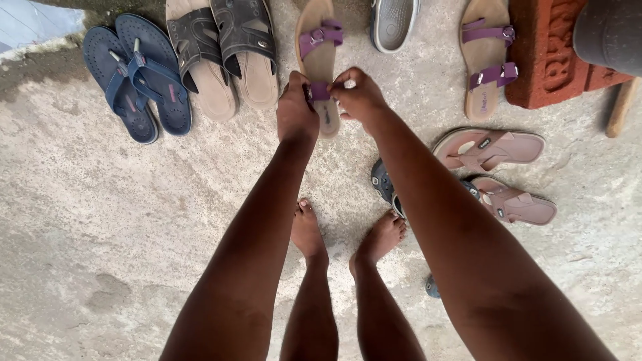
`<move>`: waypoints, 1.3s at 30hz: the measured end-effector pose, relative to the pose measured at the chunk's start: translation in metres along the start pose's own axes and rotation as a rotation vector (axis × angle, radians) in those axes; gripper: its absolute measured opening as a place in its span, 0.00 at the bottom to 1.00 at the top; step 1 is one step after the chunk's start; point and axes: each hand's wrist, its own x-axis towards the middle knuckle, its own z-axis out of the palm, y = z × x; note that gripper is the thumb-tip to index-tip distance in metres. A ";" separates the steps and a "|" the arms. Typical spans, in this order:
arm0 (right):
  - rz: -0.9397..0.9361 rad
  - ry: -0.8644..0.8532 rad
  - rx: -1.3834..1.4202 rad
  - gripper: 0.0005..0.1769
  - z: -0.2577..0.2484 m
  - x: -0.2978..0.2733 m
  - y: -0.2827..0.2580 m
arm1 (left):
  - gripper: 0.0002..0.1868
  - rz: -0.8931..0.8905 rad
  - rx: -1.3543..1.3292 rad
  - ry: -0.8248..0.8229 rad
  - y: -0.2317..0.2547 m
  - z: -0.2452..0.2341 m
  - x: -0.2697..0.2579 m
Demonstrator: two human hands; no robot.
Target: Organizing and aligning various pairs of shoes, sandals, and crocs on an outdoor concrete surface.
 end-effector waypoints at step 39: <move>-0.400 0.243 -0.133 0.27 0.053 0.113 -0.020 | 0.52 0.001 0.330 -0.358 -0.016 -0.005 0.074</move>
